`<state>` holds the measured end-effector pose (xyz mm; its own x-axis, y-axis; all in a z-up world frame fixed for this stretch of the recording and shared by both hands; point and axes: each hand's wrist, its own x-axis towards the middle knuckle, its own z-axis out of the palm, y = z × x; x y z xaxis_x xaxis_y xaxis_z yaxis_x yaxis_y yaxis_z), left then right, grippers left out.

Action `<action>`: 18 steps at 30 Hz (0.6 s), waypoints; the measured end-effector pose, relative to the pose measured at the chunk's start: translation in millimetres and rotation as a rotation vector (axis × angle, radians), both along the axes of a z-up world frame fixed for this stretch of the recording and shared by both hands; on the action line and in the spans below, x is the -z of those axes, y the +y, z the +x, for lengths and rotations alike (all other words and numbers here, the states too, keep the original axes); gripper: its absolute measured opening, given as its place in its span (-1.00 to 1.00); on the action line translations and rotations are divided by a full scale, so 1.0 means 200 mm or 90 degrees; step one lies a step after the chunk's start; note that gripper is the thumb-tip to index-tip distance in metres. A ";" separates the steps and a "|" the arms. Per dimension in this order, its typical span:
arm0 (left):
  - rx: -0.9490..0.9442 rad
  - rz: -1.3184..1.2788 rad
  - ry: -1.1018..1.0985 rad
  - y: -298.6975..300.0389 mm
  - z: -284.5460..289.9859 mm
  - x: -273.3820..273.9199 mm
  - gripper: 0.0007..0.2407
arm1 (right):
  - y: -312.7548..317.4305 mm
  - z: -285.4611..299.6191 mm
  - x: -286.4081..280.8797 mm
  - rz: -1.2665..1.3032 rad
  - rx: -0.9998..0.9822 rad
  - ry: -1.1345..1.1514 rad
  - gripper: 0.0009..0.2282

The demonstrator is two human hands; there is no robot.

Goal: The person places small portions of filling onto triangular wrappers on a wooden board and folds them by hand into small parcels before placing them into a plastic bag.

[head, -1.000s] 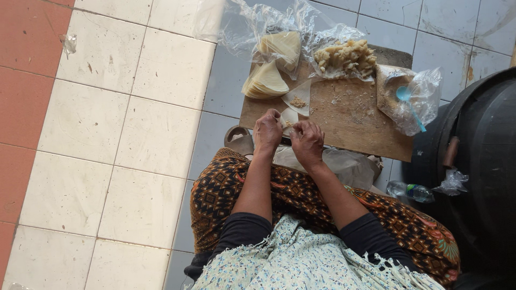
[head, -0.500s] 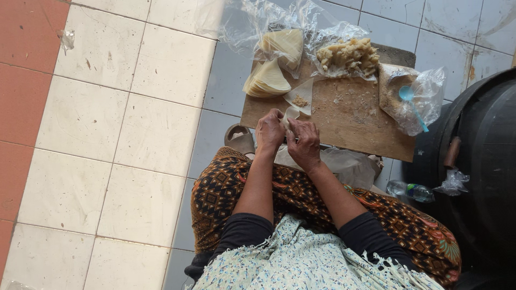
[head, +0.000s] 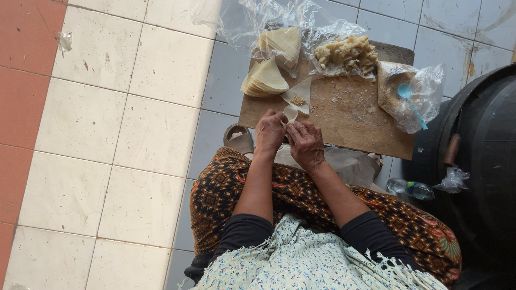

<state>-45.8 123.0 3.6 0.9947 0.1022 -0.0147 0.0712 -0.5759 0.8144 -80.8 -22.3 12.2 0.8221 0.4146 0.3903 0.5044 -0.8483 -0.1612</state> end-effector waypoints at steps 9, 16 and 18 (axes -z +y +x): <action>0.138 0.061 0.011 -0.11 -0.03 0.04 -0.88 | -0.15 0.00 0.04 0.031 0.048 0.032 -0.85; 0.243 0.076 -0.083 -0.34 -0.11 0.04 -0.90 | -0.42 -0.09 -0.03 0.005 0.051 0.038 -0.84; 0.250 0.079 -0.103 -0.40 -0.11 0.06 -0.92 | -0.47 -0.12 -0.04 0.014 0.064 0.044 -0.85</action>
<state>-68.4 42.6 -8.6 0.9467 -0.2935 0.1326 -0.2955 -0.6276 0.7203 -104.7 -116.2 19.9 0.8843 0.3200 0.3400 0.4035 -0.8901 -0.2118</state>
